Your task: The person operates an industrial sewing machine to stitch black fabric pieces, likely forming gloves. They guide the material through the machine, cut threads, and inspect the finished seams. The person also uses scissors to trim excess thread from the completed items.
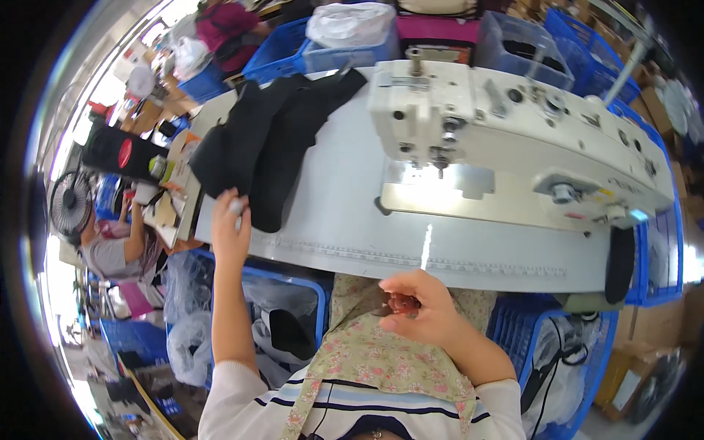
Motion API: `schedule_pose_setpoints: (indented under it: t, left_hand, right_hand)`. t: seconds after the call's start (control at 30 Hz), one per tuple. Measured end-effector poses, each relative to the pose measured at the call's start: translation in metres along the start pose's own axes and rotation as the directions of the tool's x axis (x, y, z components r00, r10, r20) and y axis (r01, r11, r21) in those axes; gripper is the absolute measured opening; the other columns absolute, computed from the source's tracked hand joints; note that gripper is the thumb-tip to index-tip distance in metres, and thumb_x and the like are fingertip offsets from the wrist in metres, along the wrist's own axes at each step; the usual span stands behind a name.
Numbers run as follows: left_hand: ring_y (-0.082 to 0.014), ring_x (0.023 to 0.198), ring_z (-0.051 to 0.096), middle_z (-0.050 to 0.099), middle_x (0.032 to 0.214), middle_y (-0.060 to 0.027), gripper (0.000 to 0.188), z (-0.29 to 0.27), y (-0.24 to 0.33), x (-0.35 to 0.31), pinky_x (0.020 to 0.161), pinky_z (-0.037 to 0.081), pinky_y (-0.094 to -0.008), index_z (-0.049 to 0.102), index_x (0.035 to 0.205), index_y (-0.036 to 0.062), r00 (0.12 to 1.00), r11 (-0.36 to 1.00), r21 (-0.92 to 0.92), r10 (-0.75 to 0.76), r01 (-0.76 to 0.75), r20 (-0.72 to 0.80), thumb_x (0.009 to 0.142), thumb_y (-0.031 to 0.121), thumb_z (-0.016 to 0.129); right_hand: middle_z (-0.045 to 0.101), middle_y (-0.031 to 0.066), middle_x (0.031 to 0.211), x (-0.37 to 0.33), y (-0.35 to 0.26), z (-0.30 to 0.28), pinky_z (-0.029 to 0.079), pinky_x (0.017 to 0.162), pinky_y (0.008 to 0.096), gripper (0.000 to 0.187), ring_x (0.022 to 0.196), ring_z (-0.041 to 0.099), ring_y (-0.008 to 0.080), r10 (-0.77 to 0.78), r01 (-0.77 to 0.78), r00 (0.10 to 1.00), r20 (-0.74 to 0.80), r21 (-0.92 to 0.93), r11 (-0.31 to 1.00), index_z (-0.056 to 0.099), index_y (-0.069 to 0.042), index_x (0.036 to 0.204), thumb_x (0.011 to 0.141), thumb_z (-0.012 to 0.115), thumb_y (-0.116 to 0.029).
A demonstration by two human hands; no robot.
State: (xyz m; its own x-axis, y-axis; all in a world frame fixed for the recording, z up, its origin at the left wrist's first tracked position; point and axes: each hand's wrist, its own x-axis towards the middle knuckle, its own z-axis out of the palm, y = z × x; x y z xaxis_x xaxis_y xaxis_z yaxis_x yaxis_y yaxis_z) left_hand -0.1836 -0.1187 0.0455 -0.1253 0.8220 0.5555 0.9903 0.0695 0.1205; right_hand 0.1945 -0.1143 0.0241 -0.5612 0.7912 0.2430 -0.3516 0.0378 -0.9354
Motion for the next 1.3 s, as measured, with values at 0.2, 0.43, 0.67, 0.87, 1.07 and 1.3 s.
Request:
schedule_pose_setpoints:
  t: [0.2, 0.43, 0.67, 0.87, 1.07, 1.3]
  left_hand:
    - [-0.034, 0.102, 0.059, 0.062, 0.11, -0.0209, 0.036, 0.059, -0.037, 0.101, 0.091, 0.045, -0.0398, 0.062, 0.107, -0.0016, 0.993, 0.981, 0.179, -0.095, 0.081, 0.071, 0.076, 0.017, 0.061]
    - [-0.0206, 0.116, 0.05, 0.057, 0.122, -0.009, 0.042, 0.015, -0.213, 0.124, 0.102, 0.034, -0.0309, 0.056, 0.123, 0.0013, 0.868, 0.666, -0.618, -0.493, 0.417, 0.055, 0.093, 0.028, 0.048]
    - [-0.0208, 0.122, 0.043, 0.047, 0.135, -0.0104, 0.047, -0.048, -0.144, 0.084, 0.104, 0.03, -0.0321, 0.049, 0.132, 0.0019, 0.719, 0.474, -0.746, -0.694, 0.468, 0.01, 0.09, 0.024, 0.052]
    - [-0.0208, 0.122, 0.044, 0.048, 0.133, -0.0106, 0.047, -0.048, -0.126, 0.083, 0.103, 0.031, -0.0319, 0.049, 0.131, 0.0018, 0.732, 0.463, -0.737, -0.678, 0.492, 0.063, 0.09, 0.023, 0.053]
    - [-0.0208, 0.121, 0.045, 0.05, 0.132, -0.0108, 0.046, -0.053, -0.127, 0.072, 0.102, 0.032, -0.0317, 0.05, 0.13, 0.0016, 0.743, 0.458, -0.736, -0.663, 0.499, 0.09, 0.09, 0.023, 0.054]
    - [-0.0209, 0.12, 0.046, 0.051, 0.13, -0.011, 0.046, -0.065, -0.125, 0.061, 0.101, 0.033, -0.0315, 0.051, 0.13, 0.0014, 0.769, 0.472, -0.733, -0.63, 0.49, 0.108, 0.09, 0.023, 0.054]
  right_hand:
    - [0.059, 0.0037, 0.078, 0.001, -0.034, -0.052, 0.045, 0.058, 0.0277, 0.034, 0.064, 0.058, 0.0147, 0.086, -0.163, 0.986, -0.145, -0.696, 0.699, 0.062, -0.009, 0.102, 0.075, 0.075, -0.026]
    - [0.063, 0.0053, 0.084, -0.064, -0.032, -0.226, 0.048, 0.069, 0.0376, 0.027, 0.079, 0.06, 0.0252, -0.344, -0.555, 0.759, -0.552, -0.826, 0.099, 0.068, -0.012, 0.096, 0.071, 0.071, -0.023]
    - [0.063, 0.0068, 0.086, -0.105, -0.055, -0.284, 0.045, 0.076, 0.0417, 0.017, 0.088, 0.057, 0.0287, -0.645, -0.657, 0.58, -0.497, -0.754, -0.009, 0.068, -0.008, 0.085, 0.071, 0.069, -0.018]
    - [0.064, 0.0096, 0.091, -0.141, -0.102, -0.333, 0.048, 0.078, 0.0416, 0.017, 0.09, 0.058, 0.0303, -0.631, -0.919, 0.335, -0.7, -0.389, -0.057, 0.068, -0.008, 0.084, 0.07, 0.071, -0.018]
    - [0.066, 0.014, 0.089, -0.126, -0.119, -0.33, 0.05, 0.076, 0.0425, 0.029, 0.086, 0.063, 0.0322, -0.394, -0.911, 0.394, -0.83, -0.297, -0.285, 0.069, -0.006, 0.087, 0.069, 0.071, -0.029]
    - [0.066, 0.0177, 0.091, -0.149, -0.118, -0.354, 0.049, 0.077, 0.0437, 0.026, 0.087, 0.063, 0.0345, -0.423, -0.927, 0.371, -0.827, -0.359, -0.111, 0.069, -0.006, 0.089, 0.073, 0.059, -0.023]
